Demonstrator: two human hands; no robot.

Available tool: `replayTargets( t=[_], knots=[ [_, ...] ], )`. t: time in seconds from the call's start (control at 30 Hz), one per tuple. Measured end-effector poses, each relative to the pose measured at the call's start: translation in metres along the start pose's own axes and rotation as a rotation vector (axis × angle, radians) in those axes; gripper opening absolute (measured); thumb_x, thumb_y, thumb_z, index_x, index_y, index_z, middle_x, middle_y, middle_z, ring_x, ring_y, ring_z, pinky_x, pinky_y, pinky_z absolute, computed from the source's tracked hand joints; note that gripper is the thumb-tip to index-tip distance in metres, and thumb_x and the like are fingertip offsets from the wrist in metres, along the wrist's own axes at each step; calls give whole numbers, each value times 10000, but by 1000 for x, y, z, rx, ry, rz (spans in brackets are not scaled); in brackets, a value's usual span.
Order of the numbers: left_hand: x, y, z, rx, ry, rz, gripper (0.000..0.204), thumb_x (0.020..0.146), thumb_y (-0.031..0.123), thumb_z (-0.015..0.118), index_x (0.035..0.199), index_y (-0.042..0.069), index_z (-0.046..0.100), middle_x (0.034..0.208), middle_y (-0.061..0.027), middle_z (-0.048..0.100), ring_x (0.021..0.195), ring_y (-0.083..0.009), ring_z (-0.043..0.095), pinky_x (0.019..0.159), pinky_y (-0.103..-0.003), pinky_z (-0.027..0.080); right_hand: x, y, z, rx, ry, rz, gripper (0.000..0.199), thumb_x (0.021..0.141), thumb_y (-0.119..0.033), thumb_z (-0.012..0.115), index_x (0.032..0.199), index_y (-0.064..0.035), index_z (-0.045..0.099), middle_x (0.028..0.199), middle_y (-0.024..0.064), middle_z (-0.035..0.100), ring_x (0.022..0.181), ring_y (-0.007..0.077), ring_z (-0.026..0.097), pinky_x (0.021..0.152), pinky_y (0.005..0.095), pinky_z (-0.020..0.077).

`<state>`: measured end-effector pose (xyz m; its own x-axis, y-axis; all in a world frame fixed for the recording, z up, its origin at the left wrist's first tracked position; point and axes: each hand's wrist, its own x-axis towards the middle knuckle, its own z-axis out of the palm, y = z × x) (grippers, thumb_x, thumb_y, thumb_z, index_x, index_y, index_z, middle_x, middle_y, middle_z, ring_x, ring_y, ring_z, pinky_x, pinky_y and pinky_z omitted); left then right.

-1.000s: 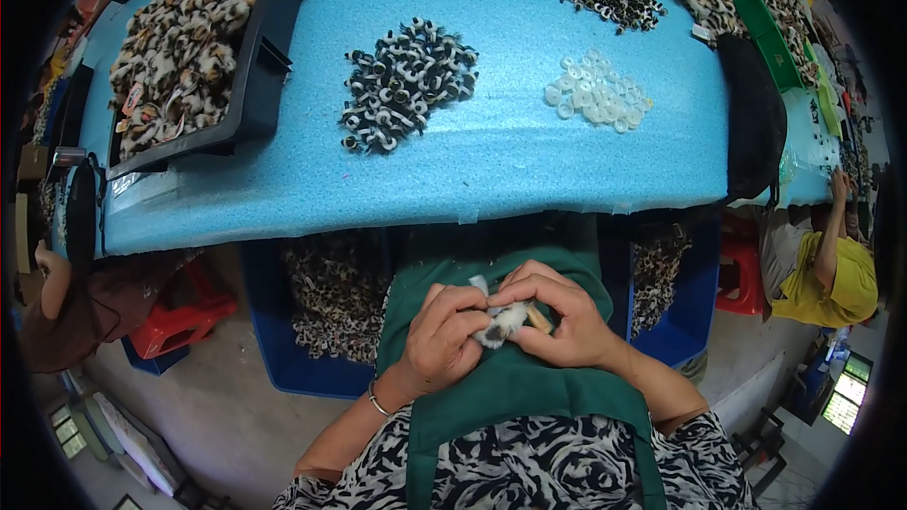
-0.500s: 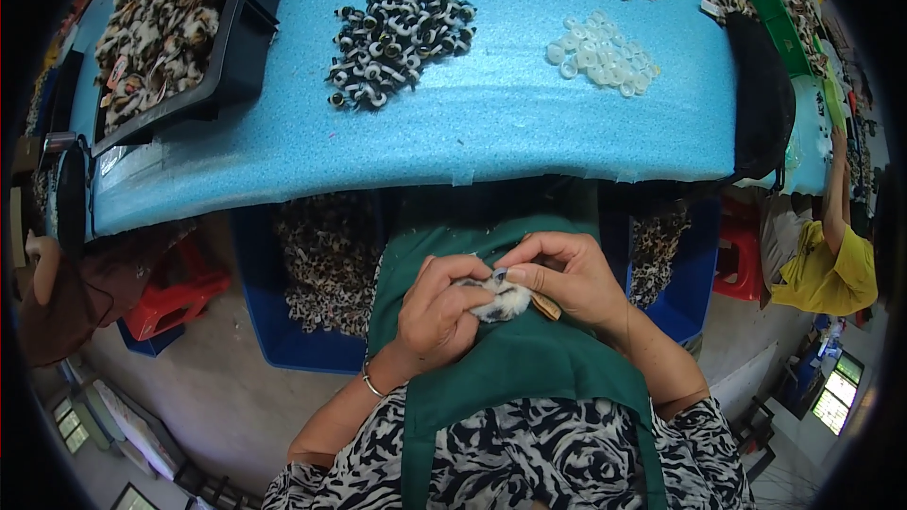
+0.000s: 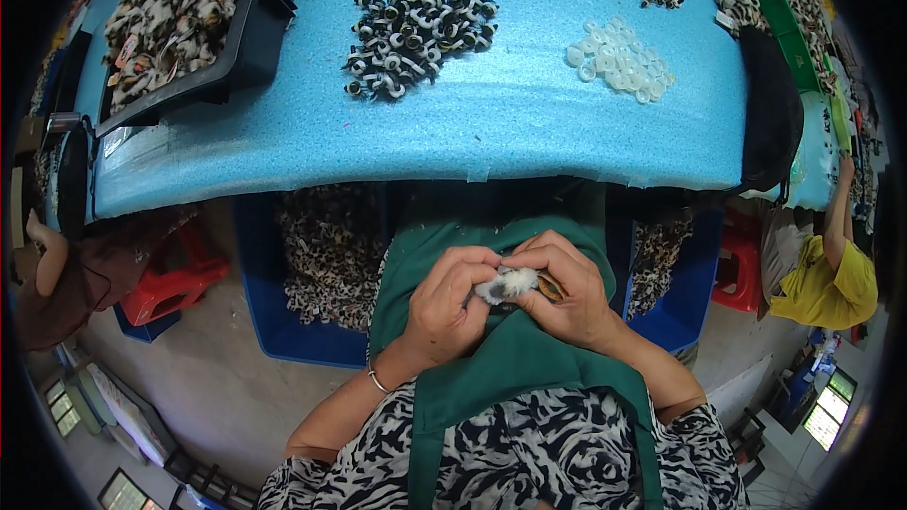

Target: Assembling small plastic components such as eyes and backings onto fabric toy parts at a manufacturing workbench.

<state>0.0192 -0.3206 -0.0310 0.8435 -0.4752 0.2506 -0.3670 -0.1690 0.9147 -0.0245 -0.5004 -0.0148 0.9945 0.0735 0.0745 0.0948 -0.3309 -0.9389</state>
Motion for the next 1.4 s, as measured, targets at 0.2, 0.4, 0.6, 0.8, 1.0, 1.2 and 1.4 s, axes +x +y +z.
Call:
replayTargets(
  t=[0.2, 0.4, 0.6, 0.8, 1.0, 1.2, 1.4],
  knots=[
    [-1, -3, -1, 3, -33, 8, 275, 674, -146, 572, 909, -4, 589, 948, -139, 654, 806, -279, 660, 680, -323, 532, 4, 5, -4, 210, -50, 252, 275, 757, 12, 759, 1008, -2, 646, 883, 65, 623, 795, 128, 604, 660, 242, 467],
    [-1, -2, 3, -38, -15, -76, 231, 678, -140, 583, 864, -5, 602, 923, -137, 664, 775, -264, 663, 651, -315, 529, 4, 9, 0, 552, -11, 515, 215, 756, 29, 760, 933, -3, 642, 870, 24, 601, 808, 73, 575, 672, 231, 463],
    [1, -7, 5, -108, -3, -139, 189, 710, -125, 602, 850, 2, 597, 903, -127, 667, 756, -244, 666, 635, -301, 523, -1, 19, 9, 307, 60, 317, 209, 754, 40, 755, 896, -8, 610, 848, 51, 567, 764, 120, 575, 658, 251, 455],
    [1, -18, 5, -105, -3, -199, 137, 761, -105, 670, 846, -33, 590, 889, -129, 640, 790, -181, 639, 679, -262, 504, 8, 19, 15, 220, 84, 279, 181, 763, 28, 747, 863, -13, 601, 832, 57, 540, 753, 149, 569, 658, 251, 443],
    [4, -25, 3, -530, -14, -441, 135, 772, -106, 649, 834, -2, 588, 906, -92, 636, 849, -164, 614, 742, -263, 483, 10, 37, -10, 647, -85, 478, 132, 869, -86, 704, 877, -11, 595, 894, 26, 534, 801, 94, 519, 687, 228, 413],
    [2, -28, -7, -1091, -249, -508, 122, 860, 7, 694, 889, 4, 576, 986, -93, 618, 904, -143, 593, 817, -275, 488, 11, 39, -6, 646, -116, 332, 119, 893, -55, 650, 832, -13, 557, 875, 32, 510, 782, 97, 493, 683, 231, 397],
    [2, -15, -22, -1183, -351, -838, 316, 891, 36, 672, 1176, -24, 549, 1147, -57, 610, 1057, -123, 592, 928, -269, 489, 21, 23, -10, 295, -56, 118, 91, 860, -43, 668, 846, -5, 586, 834, 44, 541, 753, 123, 529, 671, 259, 428]
  ],
)
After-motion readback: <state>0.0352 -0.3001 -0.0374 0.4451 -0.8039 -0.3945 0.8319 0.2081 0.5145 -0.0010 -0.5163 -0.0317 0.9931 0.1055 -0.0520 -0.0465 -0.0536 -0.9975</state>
